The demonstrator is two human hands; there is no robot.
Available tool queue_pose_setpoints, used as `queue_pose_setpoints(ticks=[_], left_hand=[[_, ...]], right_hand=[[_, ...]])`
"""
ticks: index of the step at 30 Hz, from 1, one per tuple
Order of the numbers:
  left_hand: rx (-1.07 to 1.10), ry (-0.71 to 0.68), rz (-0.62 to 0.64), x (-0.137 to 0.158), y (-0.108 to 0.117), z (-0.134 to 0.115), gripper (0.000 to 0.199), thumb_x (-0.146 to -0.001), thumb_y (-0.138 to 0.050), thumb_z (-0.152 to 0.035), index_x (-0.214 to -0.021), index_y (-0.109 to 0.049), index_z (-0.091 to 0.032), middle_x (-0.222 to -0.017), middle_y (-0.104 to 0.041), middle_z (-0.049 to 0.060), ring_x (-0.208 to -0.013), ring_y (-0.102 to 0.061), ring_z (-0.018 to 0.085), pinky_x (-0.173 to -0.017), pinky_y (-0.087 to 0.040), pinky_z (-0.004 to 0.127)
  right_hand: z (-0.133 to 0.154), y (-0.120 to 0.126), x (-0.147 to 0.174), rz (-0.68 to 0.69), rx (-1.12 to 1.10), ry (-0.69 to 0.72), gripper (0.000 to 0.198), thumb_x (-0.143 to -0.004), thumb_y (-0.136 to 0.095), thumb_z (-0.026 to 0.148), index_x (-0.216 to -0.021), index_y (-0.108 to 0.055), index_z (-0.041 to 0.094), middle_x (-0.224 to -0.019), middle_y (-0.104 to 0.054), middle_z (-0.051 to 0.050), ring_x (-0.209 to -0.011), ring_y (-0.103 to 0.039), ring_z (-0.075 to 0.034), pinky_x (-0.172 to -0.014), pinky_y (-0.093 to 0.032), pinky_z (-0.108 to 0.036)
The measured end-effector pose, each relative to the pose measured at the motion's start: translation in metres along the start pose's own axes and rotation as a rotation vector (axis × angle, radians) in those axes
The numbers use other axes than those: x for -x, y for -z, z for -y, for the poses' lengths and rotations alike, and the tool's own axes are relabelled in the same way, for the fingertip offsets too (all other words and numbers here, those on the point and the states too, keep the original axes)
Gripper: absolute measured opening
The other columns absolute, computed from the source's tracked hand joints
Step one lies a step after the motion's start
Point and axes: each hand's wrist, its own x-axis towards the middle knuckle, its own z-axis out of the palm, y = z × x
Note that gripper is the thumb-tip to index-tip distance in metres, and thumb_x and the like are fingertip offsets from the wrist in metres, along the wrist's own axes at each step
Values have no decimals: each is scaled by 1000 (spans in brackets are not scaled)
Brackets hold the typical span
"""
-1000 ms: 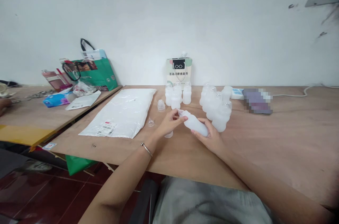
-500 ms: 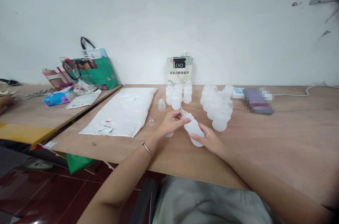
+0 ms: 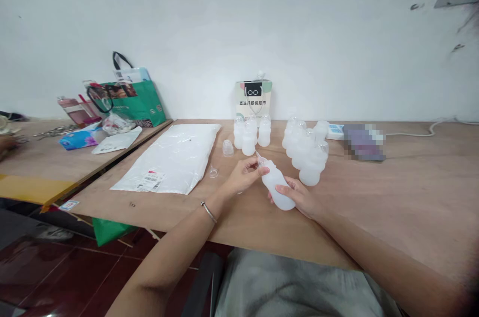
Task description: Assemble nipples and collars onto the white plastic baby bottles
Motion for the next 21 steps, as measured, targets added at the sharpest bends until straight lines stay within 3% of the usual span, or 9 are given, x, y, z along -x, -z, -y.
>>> queue_pose_setpoints(ticks=[4,7,9,11,13,14,18,21], left_hand=[[-49,-15,17,1,-1,1,37,-79,-52,-45,-90,-60,-11,-87,-61,7,-80,-55,16,-74,-44,28],[-163,-153,14,-2,5,1,42,-83,-43,-49,-96,-60,-13,-94,-62,8,-86,-56,17,-78,-44,30],[-251,-262,-109,-7,16,1,45,-87,-33,-49,-104,-58,-15,-101,-62,9,-92,-56,18,-83,-43,31],[-357,-293,-326,-16,35,2,44,-90,-25,-44,-109,-54,-17,-105,-61,9,-97,-55,17,-86,-42,31],[-546,-214,-501,-27,58,5,38,-90,-28,-38,-108,-53,-17,-107,-60,9,-100,-55,18,-87,-41,31],[-675,-134,-518,-34,69,8,35,-89,-31,-36,-108,-54,-16,-108,-59,10,-101,-54,19,-88,-41,32],[-1087,320,-387,-52,98,30,45,-79,-47,-35,-119,-47,-14,-120,-53,16,-108,-51,28,-90,-39,39],[-1137,487,-334,-57,101,45,44,-77,-50,-35,-115,-48,-13,-113,-58,16,-102,-55,30,-83,-42,38]], right_hand=[[0,0,-1,7,26,8,31,-76,-57,44,-90,-54,16,-78,-63,-4,-65,-60,-15,-56,-44,-26],[2,-4,-1,-15,67,43,33,-78,-55,45,-94,-53,17,-81,-64,-5,-68,-59,-15,-57,-43,-25],[3,-6,-1,-62,72,61,37,-78,-54,45,-103,-50,18,-85,-64,-5,-71,-59,-15,-60,-44,-26],[2,-6,-2,-110,70,77,40,-79,-54,45,-109,-47,20,-89,-64,-5,-76,-59,-16,-64,-44,-28],[0,-5,-2,-127,69,90,41,-78,-55,44,-112,-46,21,-93,-63,-5,-79,-59,-17,-68,-45,-29],[0,-5,-3,-122,72,95,42,-78,-56,43,-112,-46,22,-94,-63,-5,-80,-59,-17,-69,-45,-30],[2,-6,-3,-124,85,102,46,-76,-58,44,-115,-46,23,-95,-63,-5,-82,-59,-17,-70,-45,-31],[6,-8,-2,-111,99,85,49,-75,-58,45,-117,-46,22,-94,-64,-5,-82,-60,-18,-71,-46,-32]])
